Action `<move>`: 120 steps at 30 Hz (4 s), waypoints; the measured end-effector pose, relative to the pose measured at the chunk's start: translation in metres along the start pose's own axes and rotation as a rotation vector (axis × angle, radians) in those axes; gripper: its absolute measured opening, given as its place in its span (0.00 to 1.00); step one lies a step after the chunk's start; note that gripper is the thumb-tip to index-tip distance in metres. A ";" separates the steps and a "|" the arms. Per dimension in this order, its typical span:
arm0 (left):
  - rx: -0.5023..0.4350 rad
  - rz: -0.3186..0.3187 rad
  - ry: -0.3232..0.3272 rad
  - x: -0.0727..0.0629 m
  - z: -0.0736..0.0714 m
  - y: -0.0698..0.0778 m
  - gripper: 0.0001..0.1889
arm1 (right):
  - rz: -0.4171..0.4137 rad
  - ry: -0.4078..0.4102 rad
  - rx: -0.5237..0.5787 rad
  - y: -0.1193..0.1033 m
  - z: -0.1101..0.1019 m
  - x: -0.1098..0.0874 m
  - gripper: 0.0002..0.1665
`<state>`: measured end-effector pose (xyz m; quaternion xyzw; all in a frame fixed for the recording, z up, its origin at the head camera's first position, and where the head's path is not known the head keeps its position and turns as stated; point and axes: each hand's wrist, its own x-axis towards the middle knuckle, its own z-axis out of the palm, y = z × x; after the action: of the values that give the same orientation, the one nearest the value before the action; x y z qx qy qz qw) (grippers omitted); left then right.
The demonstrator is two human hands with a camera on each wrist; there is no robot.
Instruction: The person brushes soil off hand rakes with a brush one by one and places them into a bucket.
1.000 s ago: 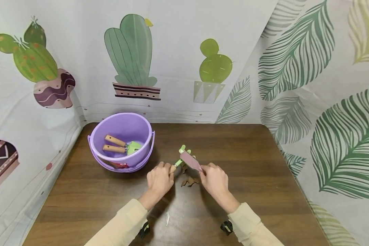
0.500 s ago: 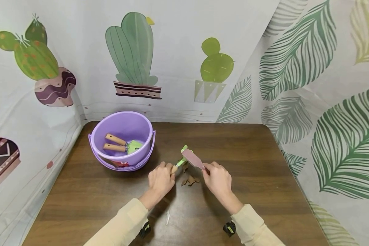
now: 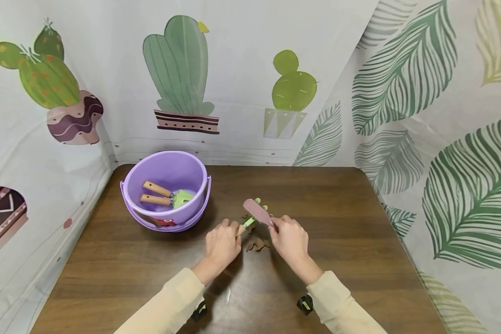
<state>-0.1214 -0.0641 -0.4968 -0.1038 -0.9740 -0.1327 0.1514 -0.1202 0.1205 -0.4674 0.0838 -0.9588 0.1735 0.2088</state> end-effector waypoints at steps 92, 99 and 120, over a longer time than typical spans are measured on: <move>0.097 0.071 0.103 0.009 -0.006 -0.003 0.12 | -0.003 0.050 -0.078 -0.004 0.004 0.003 0.06; 0.087 0.063 0.137 0.011 -0.006 -0.006 0.10 | 0.001 0.023 -0.099 -0.007 0.002 0.004 0.05; 0.068 0.025 0.134 0.015 -0.003 -0.012 0.10 | 0.020 -0.001 -0.098 -0.002 -0.003 -0.007 0.07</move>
<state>-0.1370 -0.0744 -0.4918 -0.1019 -0.9642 -0.1040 0.2214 -0.1124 0.1200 -0.4669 0.0640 -0.9670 0.1282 0.2106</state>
